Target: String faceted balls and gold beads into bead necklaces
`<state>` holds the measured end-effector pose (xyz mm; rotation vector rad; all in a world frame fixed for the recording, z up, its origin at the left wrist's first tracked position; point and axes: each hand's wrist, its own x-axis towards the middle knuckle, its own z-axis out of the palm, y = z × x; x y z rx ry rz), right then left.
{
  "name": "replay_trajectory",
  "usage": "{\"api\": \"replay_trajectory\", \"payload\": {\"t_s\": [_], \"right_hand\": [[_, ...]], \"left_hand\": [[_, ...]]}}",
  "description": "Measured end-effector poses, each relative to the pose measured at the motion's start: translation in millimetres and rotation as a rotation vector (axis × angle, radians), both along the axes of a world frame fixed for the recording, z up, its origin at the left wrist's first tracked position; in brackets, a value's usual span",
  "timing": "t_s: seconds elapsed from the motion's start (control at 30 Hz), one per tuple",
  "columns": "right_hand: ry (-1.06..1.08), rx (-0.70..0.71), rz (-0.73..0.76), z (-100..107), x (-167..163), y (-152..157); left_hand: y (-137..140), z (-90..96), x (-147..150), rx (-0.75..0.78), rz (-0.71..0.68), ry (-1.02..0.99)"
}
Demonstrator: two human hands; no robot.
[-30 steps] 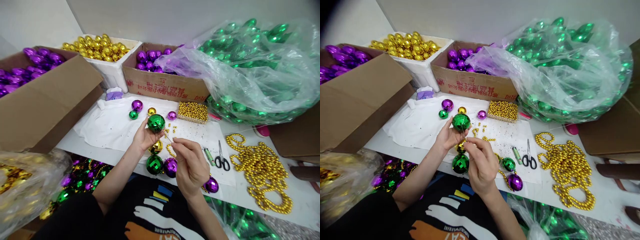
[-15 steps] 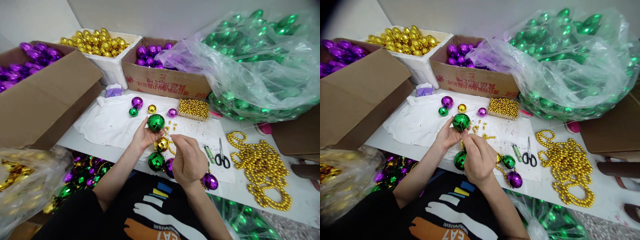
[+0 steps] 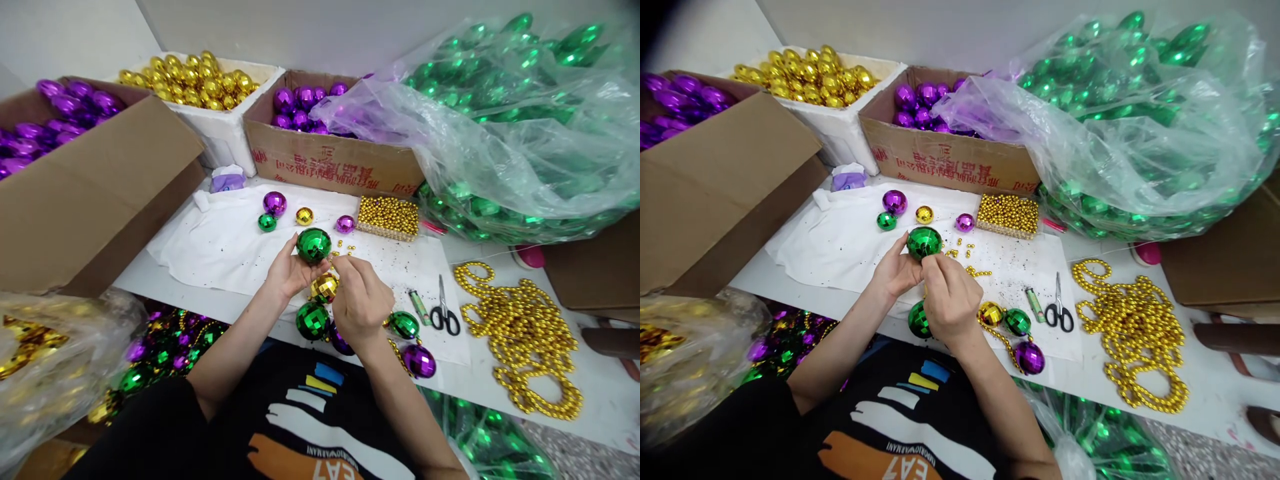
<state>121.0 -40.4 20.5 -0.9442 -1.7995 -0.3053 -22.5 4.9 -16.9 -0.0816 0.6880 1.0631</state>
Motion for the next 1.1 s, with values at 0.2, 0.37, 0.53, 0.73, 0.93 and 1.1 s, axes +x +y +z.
{"api": "replay_trajectory", "payload": {"t_s": [0.2, 0.37, 0.53, 0.73, 0.93, 1.1], "right_hand": [[-0.036, 0.037, 0.006, -4, -3, 4], [-0.055, 0.044, 0.01, -7, -5, 6], [-0.034, 0.012, 0.054, -11, -5, 8], [0.311, -0.288, 0.271, -6, -2, 13], [0.303, -0.275, 0.258, -9, 1, 11], [0.118, -0.129, 0.144, -13, 1, 7]], "left_hand": [[-1, 2.2, 1, 0.009, -0.007, 0.019], [-1, 1.1, 2, 0.013, -0.011, 0.014], [-1, -2.7, 0, -0.005, -0.001, 0.003], [-1, -2.0, -3, 0.025, 0.022, -0.01], [-1, 1.6, -2, 0.02, 0.017, -0.014], [0, 0.9, -2, 0.009, 0.011, -0.028]]}}
